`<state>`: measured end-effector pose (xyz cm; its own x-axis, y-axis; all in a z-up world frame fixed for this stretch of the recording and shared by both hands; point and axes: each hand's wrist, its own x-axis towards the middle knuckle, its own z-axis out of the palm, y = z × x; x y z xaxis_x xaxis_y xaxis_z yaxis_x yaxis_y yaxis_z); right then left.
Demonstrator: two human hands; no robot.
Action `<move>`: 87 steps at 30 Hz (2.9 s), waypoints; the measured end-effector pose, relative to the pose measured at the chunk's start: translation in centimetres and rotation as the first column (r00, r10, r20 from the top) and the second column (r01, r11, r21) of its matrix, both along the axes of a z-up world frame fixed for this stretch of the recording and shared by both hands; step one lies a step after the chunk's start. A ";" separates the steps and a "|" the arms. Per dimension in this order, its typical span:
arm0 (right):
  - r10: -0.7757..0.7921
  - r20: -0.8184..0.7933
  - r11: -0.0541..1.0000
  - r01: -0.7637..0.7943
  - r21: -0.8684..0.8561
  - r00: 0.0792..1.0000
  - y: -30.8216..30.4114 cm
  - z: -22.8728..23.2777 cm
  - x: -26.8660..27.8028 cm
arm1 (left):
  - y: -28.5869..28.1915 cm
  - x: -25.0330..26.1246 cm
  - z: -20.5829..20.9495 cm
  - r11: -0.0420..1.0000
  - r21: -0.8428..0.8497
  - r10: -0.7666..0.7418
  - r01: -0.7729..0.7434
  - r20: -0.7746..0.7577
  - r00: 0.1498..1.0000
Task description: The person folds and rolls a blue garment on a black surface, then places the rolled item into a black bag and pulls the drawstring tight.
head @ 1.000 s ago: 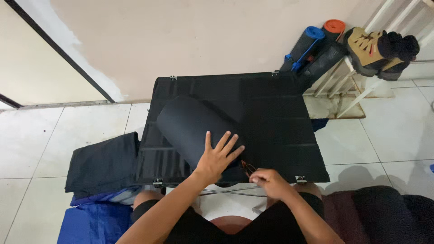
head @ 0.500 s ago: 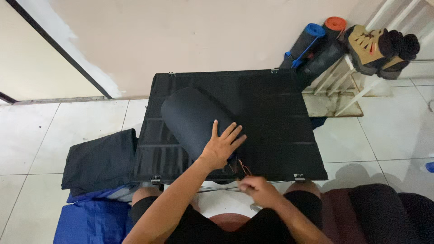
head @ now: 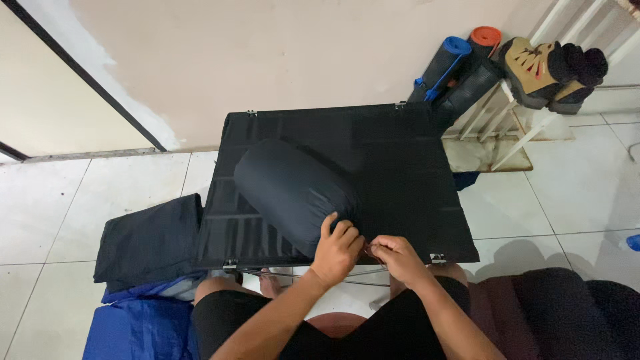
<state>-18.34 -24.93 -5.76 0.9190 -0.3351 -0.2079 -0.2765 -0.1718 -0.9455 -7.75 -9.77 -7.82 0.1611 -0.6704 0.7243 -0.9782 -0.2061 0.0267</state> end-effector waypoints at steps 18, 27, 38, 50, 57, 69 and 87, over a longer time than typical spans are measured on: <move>0.318 -0.166 0.899 -0.353 -0.260 0.933 -1.8 3.7 -1.0 | -0.5 -0.8 0.1 0.964 0.174 0.227 -0.203 -0.136 0.964; 0.160 0.007 0.927 -0.148 -0.344 0.987 -4.6 4.2 -0.6 | -0.2 -1.4 0.7 1.000 -0.009 0.021 -0.024 -0.248 0.969; -0.176 0.205 0.816 0.259 -0.517 0.963 -2.1 -9.1 2.7 | -2.5 -0.9 -0.2 0.967 0.237 0.182 -0.090 -0.403 0.897; 0.251 0.028 0.920 -0.230 -0.317 0.967 -0.7 -8.7 1.5 | -0.4 0.5 0.5 0.895 0.440 0.049 0.076 -0.266 0.963; 0.209 0.151 0.933 -0.151 -0.326 0.966 -1.3 -1.3 0.8 | -1.1 1.5 -1.8 0.878 0.478 0.098 0.006 -0.192 0.976; 0.092 0.320 0.960 0.002 -0.281 0.943 0.6 -6.5 2.2 | -0.9 1.5 -3.1 0.884 0.467 0.087 0.019 -0.204 0.975; -0.126 0.354 0.952 0.214 -0.221 0.927 1.5 -12.2 2.7 | 0.1 0.8 -2.7 0.939 0.341 0.153 -0.048 -0.288 0.945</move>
